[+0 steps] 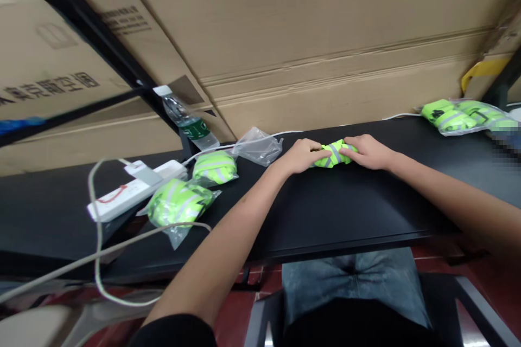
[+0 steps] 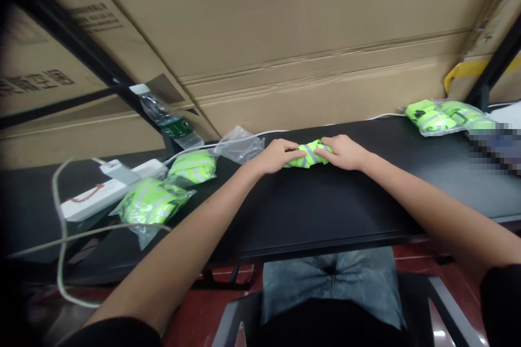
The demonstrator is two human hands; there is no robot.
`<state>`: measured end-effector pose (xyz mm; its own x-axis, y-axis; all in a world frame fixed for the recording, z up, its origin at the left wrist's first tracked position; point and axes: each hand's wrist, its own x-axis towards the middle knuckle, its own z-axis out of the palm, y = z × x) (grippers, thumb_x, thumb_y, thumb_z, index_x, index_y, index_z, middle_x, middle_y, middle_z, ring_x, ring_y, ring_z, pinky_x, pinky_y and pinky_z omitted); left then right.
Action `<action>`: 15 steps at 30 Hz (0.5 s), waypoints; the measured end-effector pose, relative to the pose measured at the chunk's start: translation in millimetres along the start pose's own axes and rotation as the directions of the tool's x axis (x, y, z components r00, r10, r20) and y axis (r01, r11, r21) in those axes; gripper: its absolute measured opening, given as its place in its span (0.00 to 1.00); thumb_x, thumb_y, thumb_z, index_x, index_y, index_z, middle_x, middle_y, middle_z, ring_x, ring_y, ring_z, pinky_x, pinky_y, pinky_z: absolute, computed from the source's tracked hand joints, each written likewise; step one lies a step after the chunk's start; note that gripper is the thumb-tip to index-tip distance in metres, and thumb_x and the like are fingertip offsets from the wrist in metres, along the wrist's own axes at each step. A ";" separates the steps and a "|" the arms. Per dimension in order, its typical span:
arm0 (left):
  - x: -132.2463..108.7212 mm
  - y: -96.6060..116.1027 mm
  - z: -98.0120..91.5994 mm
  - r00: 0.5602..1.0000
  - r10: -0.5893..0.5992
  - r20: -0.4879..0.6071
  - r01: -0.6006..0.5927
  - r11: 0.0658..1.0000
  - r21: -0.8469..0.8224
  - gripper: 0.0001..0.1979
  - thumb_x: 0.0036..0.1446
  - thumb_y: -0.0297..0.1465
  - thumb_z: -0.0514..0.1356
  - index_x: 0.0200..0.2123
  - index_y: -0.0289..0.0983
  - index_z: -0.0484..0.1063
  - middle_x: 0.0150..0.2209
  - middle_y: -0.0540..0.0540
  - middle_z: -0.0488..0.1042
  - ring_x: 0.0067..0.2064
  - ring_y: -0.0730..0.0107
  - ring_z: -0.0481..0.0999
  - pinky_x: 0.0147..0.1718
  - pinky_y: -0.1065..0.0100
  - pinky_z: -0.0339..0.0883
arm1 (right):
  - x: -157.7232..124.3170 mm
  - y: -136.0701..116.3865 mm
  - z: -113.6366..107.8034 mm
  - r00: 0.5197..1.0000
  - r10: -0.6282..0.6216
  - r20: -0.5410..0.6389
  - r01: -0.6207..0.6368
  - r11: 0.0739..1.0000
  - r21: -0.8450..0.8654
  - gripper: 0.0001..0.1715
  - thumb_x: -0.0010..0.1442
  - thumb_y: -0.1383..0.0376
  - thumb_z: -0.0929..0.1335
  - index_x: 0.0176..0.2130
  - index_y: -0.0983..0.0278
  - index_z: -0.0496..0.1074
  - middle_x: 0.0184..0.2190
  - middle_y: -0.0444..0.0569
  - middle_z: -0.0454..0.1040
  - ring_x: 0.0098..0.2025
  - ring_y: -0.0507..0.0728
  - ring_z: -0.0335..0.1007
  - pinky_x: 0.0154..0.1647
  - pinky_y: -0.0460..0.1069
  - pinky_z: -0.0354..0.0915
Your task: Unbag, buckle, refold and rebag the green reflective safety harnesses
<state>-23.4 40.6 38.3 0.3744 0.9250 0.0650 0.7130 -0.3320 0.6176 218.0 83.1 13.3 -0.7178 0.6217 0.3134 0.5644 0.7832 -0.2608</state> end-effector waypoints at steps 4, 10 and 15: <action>32.4 -16.7 -9.5 0.996 -0.083 0.021 0.084 0.996 -0.006 0.25 0.59 0.49 0.56 0.18 0.38 0.64 0.18 0.51 0.59 0.22 0.72 0.56 0.23 0.66 0.51 | 20.1 9.1 9.5 0.993 0.107 -0.040 -0.103 0.991 0.086 0.28 0.71 0.47 0.54 0.38 0.63 0.68 0.26 0.46 0.69 0.28 0.55 0.65 0.32 0.50 0.57; 62.1 -42.1 4.2 0.993 -0.028 -0.114 0.041 0.993 0.110 0.15 0.60 0.43 0.58 0.27 0.38 0.69 0.28 0.46 0.71 0.32 0.65 0.70 0.32 0.65 0.62 | 36.5 28.4 32.4 0.985 0.157 -0.070 -0.156 0.987 0.023 0.30 0.72 0.52 0.51 0.34 0.63 0.70 0.34 0.53 0.74 0.38 0.59 0.69 0.42 0.53 0.62; 58.7 -37.7 22.2 0.971 0.073 -0.229 -0.028 0.980 0.195 0.07 0.63 0.35 0.56 0.41 0.39 0.70 0.43 0.44 0.74 0.46 0.63 0.72 0.48 0.62 0.65 | 38.4 30.6 38.0 0.974 0.174 -0.144 -0.187 0.979 -0.081 0.22 0.70 0.56 0.57 0.47 0.67 0.70 0.46 0.61 0.73 0.47 0.63 0.68 0.50 0.57 0.63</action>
<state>-15.1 103.4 1.5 0.2797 0.9159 0.2878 0.8040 -0.3873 0.4512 192.2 130.6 -17.4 -0.5423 0.7437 0.3909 0.7202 0.6511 -0.2396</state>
